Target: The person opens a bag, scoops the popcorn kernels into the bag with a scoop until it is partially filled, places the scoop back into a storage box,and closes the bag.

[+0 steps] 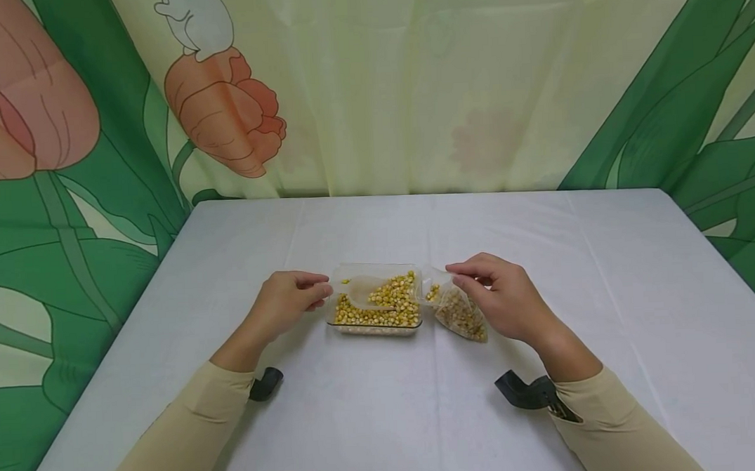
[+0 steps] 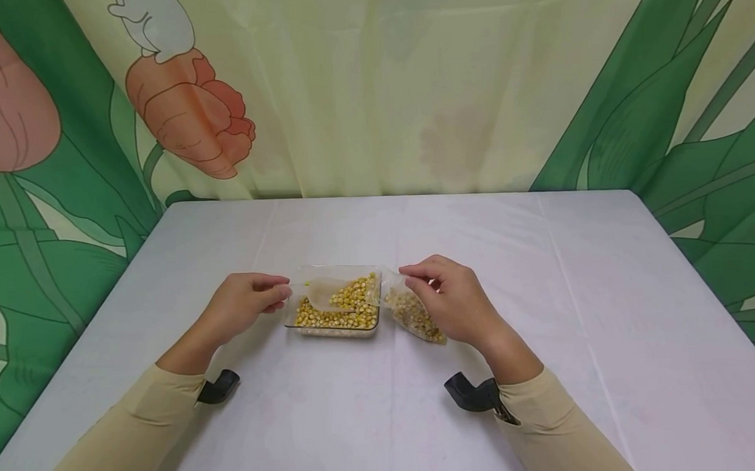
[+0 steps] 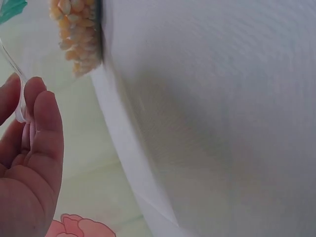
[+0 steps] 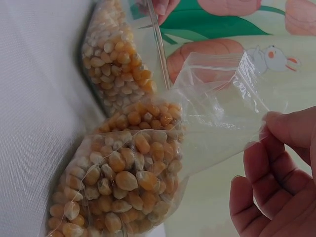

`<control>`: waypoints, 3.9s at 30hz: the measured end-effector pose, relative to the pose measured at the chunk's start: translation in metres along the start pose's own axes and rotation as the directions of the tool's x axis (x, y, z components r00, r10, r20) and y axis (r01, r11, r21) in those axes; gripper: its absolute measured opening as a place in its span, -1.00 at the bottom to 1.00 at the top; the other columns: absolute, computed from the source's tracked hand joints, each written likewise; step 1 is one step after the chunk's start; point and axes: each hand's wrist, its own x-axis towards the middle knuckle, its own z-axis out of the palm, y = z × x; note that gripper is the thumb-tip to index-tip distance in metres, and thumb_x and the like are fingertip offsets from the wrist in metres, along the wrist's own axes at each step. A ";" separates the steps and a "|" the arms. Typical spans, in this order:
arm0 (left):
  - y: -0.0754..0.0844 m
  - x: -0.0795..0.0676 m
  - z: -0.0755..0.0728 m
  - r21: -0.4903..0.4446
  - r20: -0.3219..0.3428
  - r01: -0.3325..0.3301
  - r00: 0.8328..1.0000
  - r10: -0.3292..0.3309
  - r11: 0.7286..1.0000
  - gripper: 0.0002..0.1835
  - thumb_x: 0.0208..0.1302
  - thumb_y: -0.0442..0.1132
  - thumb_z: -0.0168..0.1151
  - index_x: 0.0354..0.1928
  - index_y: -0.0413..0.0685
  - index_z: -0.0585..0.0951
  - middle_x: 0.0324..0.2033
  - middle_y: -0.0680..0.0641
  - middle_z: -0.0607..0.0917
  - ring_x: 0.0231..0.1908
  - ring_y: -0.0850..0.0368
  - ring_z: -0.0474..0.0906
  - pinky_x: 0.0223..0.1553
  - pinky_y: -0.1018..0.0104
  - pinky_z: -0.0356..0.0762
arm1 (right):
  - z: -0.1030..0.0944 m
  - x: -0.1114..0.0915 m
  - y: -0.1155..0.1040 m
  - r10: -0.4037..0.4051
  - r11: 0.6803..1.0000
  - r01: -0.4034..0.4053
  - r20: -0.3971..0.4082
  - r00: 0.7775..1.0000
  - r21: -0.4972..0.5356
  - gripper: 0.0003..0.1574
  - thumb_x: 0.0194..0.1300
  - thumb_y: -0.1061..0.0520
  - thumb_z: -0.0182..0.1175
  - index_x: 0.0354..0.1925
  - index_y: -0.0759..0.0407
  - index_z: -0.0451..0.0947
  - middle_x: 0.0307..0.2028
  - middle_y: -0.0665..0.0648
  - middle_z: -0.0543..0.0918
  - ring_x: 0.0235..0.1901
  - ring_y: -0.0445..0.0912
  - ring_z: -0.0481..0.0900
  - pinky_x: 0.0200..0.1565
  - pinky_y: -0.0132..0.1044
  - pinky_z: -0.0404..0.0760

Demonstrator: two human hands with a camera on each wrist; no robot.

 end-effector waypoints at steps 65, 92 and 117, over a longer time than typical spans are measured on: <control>-0.014 0.010 -0.003 -0.638 0.196 0.187 0.978 -0.078 0.747 -0.65 0.47 -0.48 -0.06 0.22 -0.51 0.35 -0.34 -0.04 0.61 -0.33 0.21 0.58 -0.23 0.43 0.65 | -0.001 -0.001 0.001 0.019 1.000 -0.019 0.000 1.000 0.010 -0.73 0.42 0.30 0.20 0.03 0.25 0.70 -0.20 0.03 0.68 -0.23 -0.07 0.53 -0.22 -0.30 0.55; 0.011 -0.004 0.001 -0.753 0.196 0.117 0.979 0.051 0.647 -0.58 0.52 -0.44 -0.07 0.32 -0.54 0.25 -0.35 0.00 0.64 -0.34 0.27 0.62 -0.17 0.46 0.64 | -0.001 -0.001 0.002 -0.007 1.000 0.007 -0.013 1.000 0.023 -0.74 0.41 0.31 0.22 0.02 0.24 0.71 -0.22 0.01 0.68 -0.23 -0.09 0.54 -0.21 -0.33 0.55; 0.048 -0.022 0.017 -0.705 0.105 0.002 0.989 0.102 0.710 -0.64 0.54 -0.42 -0.01 0.24 -0.54 0.38 -0.28 -0.05 0.66 -0.26 0.23 0.66 -0.11 0.43 0.64 | -0.001 -0.001 0.001 -0.022 0.999 0.022 -0.011 1.000 0.023 -0.74 0.40 0.30 0.22 0.01 0.25 0.71 -0.20 0.01 0.69 -0.24 -0.10 0.55 -0.22 -0.32 0.55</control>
